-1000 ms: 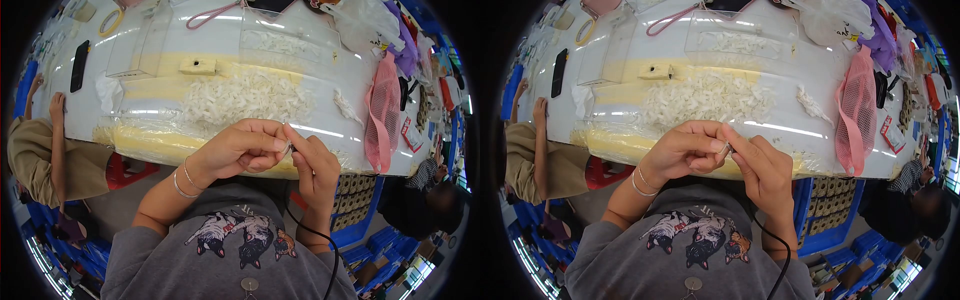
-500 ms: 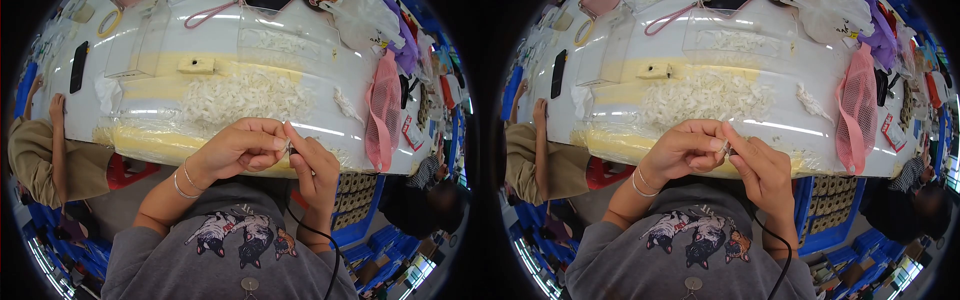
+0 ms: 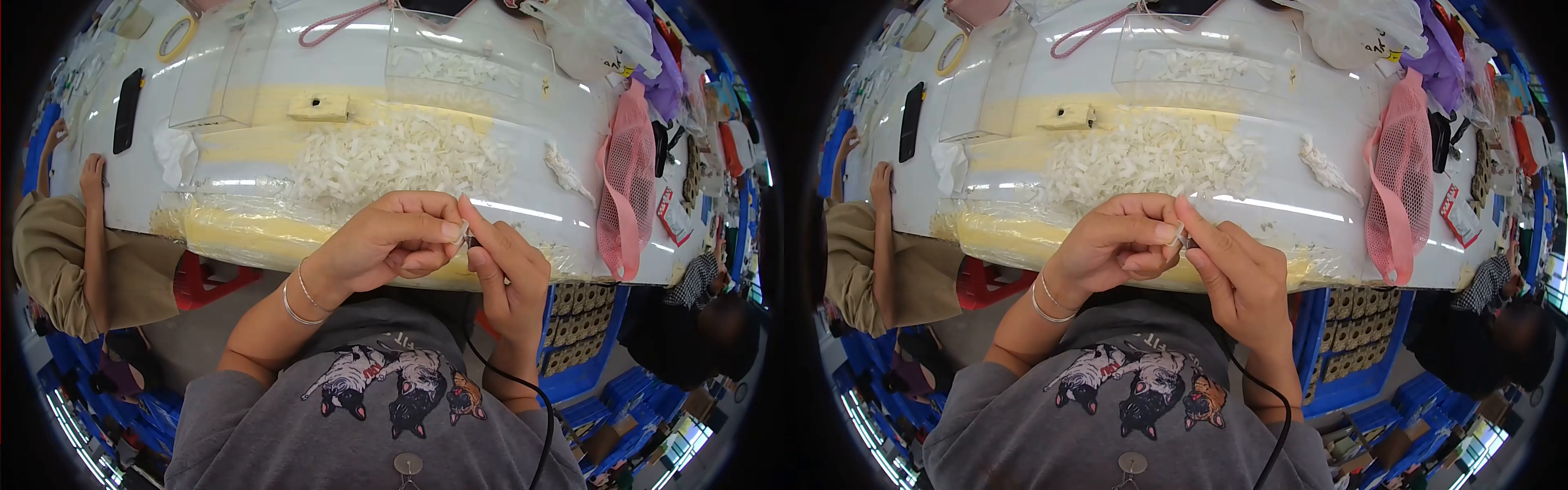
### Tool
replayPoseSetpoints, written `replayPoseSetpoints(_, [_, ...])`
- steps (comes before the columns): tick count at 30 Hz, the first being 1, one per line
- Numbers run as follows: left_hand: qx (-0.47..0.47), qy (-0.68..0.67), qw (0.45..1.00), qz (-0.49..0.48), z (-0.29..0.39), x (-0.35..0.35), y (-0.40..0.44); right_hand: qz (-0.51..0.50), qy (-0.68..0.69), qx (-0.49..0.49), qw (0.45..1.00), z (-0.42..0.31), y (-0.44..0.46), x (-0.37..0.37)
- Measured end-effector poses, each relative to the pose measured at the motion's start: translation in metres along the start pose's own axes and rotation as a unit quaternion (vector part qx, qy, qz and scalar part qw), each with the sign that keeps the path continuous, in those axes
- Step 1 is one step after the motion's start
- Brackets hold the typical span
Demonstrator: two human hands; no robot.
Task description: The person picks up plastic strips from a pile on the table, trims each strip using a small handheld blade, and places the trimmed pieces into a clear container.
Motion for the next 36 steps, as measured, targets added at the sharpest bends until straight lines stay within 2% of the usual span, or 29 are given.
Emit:
replayPoseSetpoints(3, [-0.007,-0.014,1.000,-0.003,0.001,0.002,-0.002,0.013,0.044,-0.029,0.999,0.000,0.001,0.002])
replayPoseSetpoints(6, [-0.007,-0.011,1.000,-0.004,0.000,0.003,-0.001,-0.008,-0.022,-0.002,1.000,0.000,0.000,-0.001])
replayPoseSetpoints(12, [-0.002,-0.003,1.000,-0.009,-0.002,0.000,-0.001,0.012,0.022,-0.046,0.999,0.003,-0.001,0.002])
replayPoseSetpoints(15, [0.004,0.014,1.000,-0.006,-0.003,0.000,0.000,0.040,-0.047,0.020,0.998,0.010,-0.001,0.001])
replayPoseSetpoints(18, [0.013,0.035,0.999,0.002,0.000,0.007,0.000,0.082,0.108,0.122,0.983,0.024,-0.005,0.002])
replayPoseSetpoints(21, [0.018,0.065,0.997,0.024,-0.001,0.002,0.002,0.065,0.212,0.134,0.966,0.023,-0.009,0.005])
replayPoseSetpoints(23, [0.007,0.082,0.996,0.022,-0.006,0.001,0.004,0.066,0.226,0.145,0.961,0.022,-0.010,0.009])
replayPoseSetpoints(27, [-0.024,0.010,0.999,-0.029,-0.020,-0.003,0.007,0.070,0.244,0.140,0.957,0.023,-0.011,0.011])
replayPoseSetpoints(30, [-0.029,-0.035,0.998,-0.051,-0.024,0.000,0.007,0.056,0.152,0.135,0.978,0.027,-0.013,0.003])
replayPoseSetpoints(33, [-0.005,-0.073,0.996,-0.055,-0.027,0.007,0.010,0.156,0.075,0.203,0.964,0.046,-0.007,-0.018])
replayPoseSetpoints(36, [0.005,-0.100,0.994,-0.039,-0.029,0.004,0.012,0.125,-0.110,0.217,0.962,0.066,0.004,-0.035])
Point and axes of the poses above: each hand's wrist, its own y-axis towards the middle knuckle, its own x-axis out of the palm, z = x × y, the point moved 6 cm from there along y, towards the middle knuckle, and after that the axes turned 6 degrees about -y, right-handed, at the moved point
